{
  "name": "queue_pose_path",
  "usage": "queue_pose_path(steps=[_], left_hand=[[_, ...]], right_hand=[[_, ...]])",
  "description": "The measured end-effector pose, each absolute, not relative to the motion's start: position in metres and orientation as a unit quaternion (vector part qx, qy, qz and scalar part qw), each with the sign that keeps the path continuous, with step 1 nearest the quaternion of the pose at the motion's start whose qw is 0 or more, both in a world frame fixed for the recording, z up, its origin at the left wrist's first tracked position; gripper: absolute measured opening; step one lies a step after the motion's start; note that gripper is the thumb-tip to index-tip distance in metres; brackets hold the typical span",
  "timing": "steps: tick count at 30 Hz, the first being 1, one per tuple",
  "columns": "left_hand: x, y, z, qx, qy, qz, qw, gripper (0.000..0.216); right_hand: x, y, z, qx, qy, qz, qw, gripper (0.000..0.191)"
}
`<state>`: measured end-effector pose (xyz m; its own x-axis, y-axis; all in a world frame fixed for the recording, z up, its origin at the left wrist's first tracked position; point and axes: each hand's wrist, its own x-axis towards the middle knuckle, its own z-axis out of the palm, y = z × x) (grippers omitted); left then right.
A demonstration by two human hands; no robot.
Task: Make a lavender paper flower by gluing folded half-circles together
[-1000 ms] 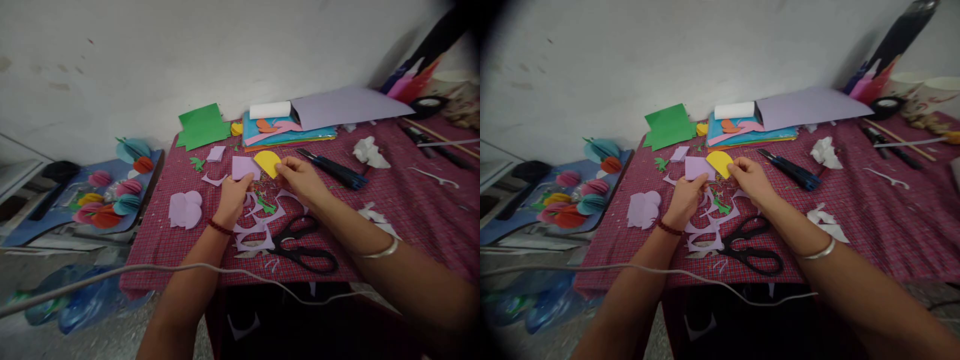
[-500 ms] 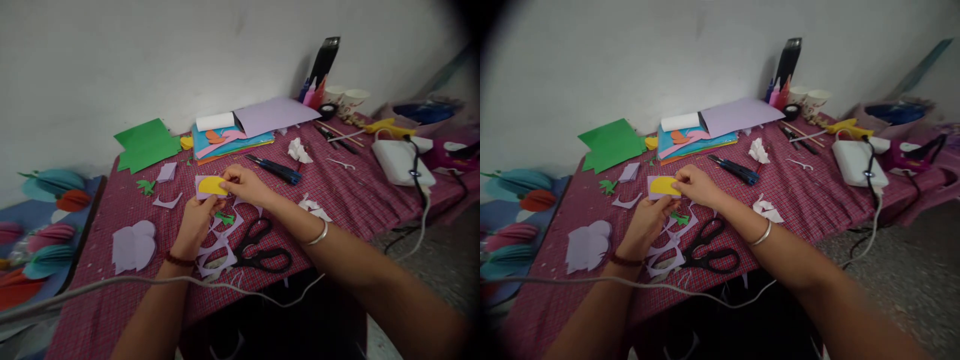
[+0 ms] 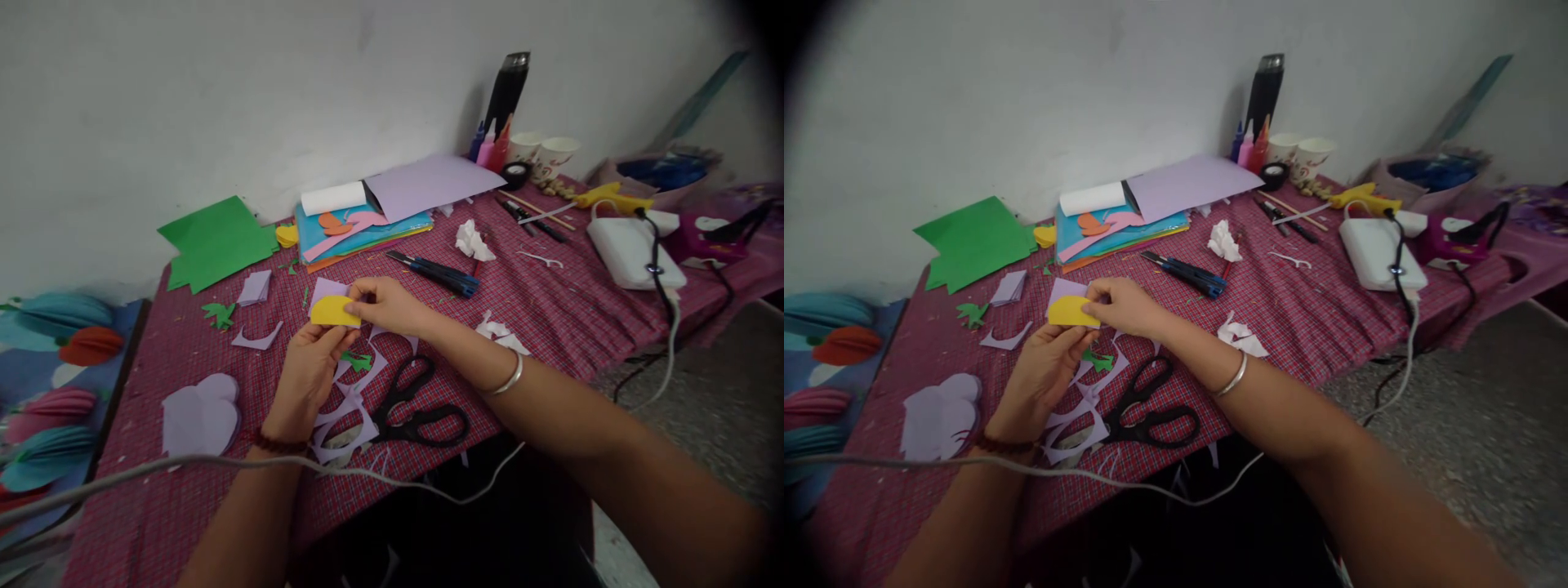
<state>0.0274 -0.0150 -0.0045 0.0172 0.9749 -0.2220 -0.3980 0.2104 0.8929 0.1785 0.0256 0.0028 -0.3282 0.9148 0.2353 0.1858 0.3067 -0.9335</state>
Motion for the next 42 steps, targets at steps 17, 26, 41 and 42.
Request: queue_pose_path(steps=[17,26,41,42], left_hand=[[0.025,-0.014,-0.006,0.307,0.448,0.576,0.611,0.024],[0.026,-0.017,-0.006,0.327,0.429,0.582,0.609,0.031],[0.012,-0.011,0.001,0.352,0.441,0.635,0.528,0.031],[0.010,-0.011,0.001,0.352,0.439,0.632,0.534,0.031]], right_hand=[[0.173,0.021,0.006,-0.406,-0.559,0.505,0.517,0.016],[0.168,0.013,0.001,-0.370,-0.518,0.649,0.416,0.029],[0.168,0.014,0.006,-0.404,-0.477,0.657,0.421,0.023],[0.168,0.014,0.006,-0.405,-0.478,0.658,0.419,0.023]])
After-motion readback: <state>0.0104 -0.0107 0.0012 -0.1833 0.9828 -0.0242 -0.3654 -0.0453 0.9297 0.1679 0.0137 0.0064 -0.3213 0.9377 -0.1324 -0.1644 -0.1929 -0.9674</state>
